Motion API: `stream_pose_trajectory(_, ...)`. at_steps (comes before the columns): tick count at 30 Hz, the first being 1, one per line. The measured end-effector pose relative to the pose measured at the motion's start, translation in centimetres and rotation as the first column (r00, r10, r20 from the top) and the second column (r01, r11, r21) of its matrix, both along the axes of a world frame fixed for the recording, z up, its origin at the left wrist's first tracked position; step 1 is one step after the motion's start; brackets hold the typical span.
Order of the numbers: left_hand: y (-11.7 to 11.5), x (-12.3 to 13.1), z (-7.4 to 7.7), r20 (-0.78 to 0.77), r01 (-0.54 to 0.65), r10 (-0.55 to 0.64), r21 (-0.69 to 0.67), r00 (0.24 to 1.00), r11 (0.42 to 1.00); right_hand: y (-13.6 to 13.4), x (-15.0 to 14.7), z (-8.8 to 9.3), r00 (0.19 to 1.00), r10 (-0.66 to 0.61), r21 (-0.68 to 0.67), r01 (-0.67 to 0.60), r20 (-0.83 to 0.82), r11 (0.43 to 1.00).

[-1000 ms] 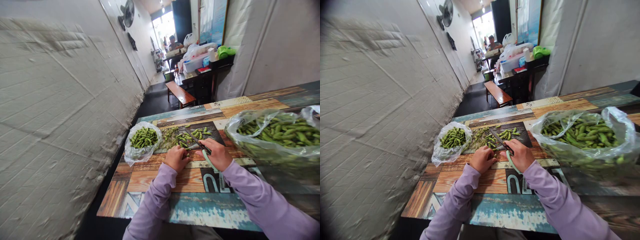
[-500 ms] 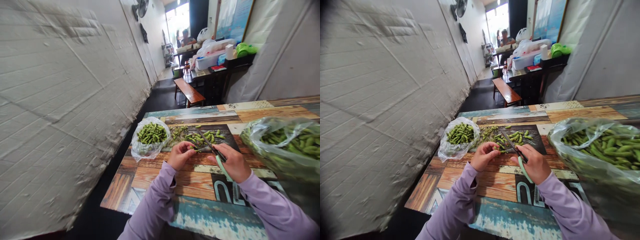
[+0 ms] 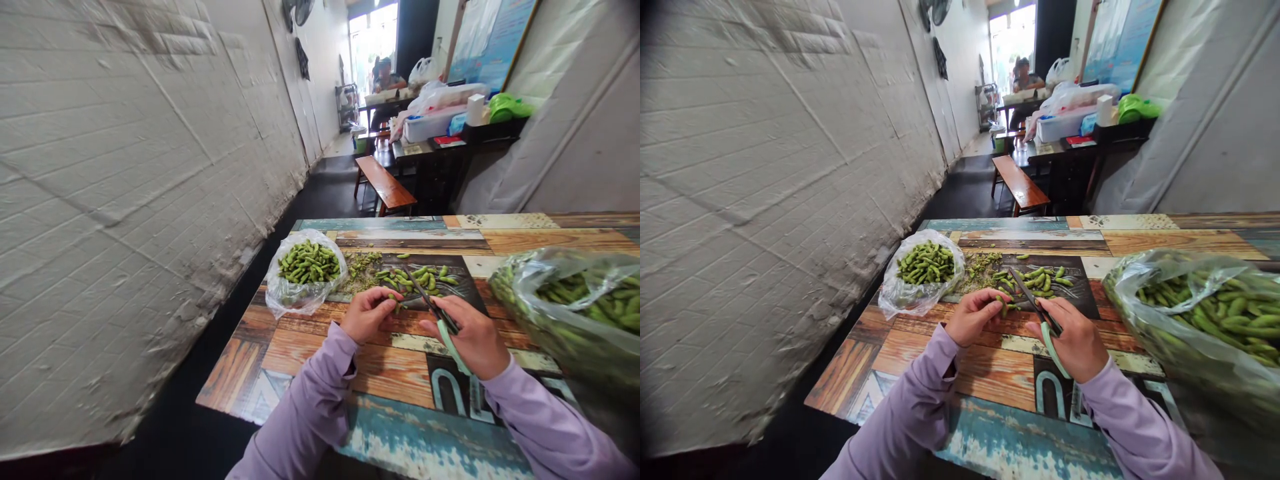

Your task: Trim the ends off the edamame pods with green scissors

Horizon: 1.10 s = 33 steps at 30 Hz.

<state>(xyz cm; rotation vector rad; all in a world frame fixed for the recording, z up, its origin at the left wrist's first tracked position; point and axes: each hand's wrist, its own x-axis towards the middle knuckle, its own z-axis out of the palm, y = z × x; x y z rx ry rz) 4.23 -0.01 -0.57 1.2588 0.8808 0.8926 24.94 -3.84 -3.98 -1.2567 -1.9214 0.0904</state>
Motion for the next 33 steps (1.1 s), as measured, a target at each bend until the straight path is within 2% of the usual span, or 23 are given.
stream_pose_trajectory(3, -0.1, 0.2, 0.1, -0.018, -0.032, 0.032, 0.03, 0.999, 0.999, -0.1, 0.0, 0.1, 1.0, -0.006, 0.01, 0.006, 0.004, 1.0)
stream_pose_trajectory(9, -0.2, 0.5, 0.0, 0.056, -0.033, 0.036, -0.053, 0.998, 0.998, -0.2, 0.0, 0.2, 0.999, 0.025, 0.003, -0.025, 0.032, 1.0)
stream_pose_trajectory(16, -0.2, 0.5, 0.0, 0.006, -0.077, 0.077, -0.037, 0.997, 0.996, -0.3, -0.2, 0.7, 0.995, 0.095, -0.07, -0.094, 0.009, 0.993)
stream_pose_trajectory(20, -0.1, 0.5, -0.2, 0.017, -0.071, 0.071, 0.013, 0.997, 0.997, -0.4, -0.6, 0.9, 0.99, 0.139, -0.142, -0.137, -0.001, 0.98)
stream_pose_trajectory(26, -0.2, 0.4, -0.3, -0.024, -0.042, 0.044, 0.075, 0.999, 0.996, -0.5, -0.7, 1.2, 0.989, 0.147, -0.168, -0.146, -0.007, 0.975)
stream_pose_trajectory(33, -0.1, 0.3, -0.3, -0.079, -0.088, 0.104, 0.176, 0.991, 0.98, -0.6, -0.7, 1.0, 0.983, 0.184, -0.199, -0.182, -0.012, 0.963)
